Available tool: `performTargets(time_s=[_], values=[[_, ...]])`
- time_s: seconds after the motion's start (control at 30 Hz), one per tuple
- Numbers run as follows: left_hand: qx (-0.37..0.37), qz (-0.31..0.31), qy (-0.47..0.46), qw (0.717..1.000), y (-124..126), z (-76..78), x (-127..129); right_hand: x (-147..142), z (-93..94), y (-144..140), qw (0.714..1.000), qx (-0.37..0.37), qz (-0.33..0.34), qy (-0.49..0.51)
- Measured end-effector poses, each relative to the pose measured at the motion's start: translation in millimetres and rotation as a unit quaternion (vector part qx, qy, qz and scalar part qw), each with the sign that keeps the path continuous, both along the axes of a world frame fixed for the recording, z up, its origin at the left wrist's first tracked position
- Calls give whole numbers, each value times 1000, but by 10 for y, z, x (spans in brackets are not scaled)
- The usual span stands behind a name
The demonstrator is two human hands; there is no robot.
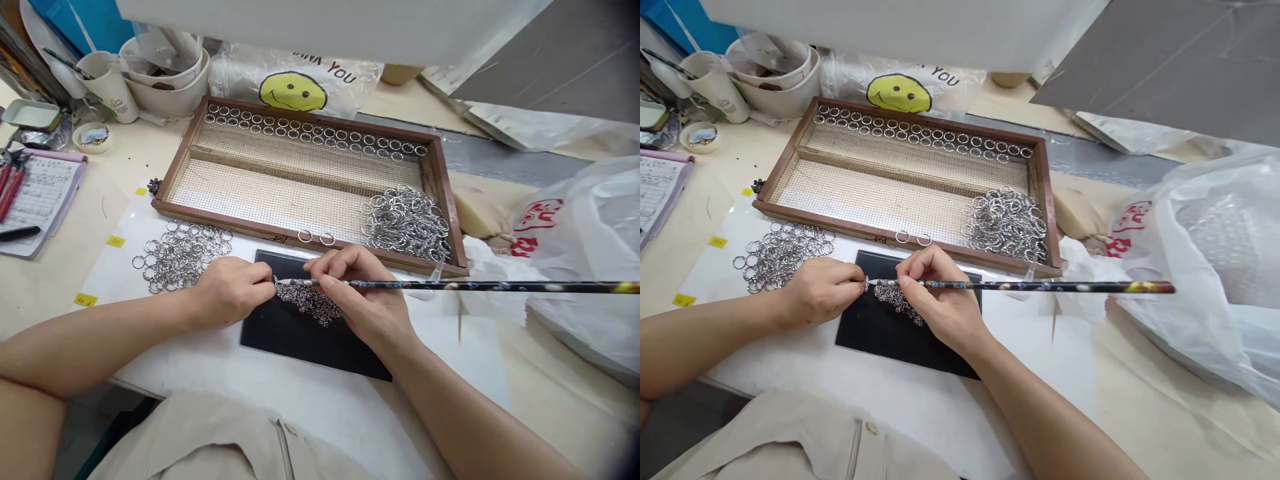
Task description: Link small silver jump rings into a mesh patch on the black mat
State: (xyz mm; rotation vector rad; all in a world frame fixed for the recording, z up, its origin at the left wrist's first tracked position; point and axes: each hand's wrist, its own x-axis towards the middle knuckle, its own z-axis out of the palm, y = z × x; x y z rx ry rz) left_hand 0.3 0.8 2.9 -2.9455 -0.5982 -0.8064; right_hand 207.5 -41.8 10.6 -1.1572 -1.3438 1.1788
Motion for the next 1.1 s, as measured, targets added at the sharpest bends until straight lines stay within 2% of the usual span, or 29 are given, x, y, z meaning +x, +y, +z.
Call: performTargets(time_s=[1.1], values=[[3,-4,-7,1000,4,0,6,-7,12,8,1000,19,15,-5]])
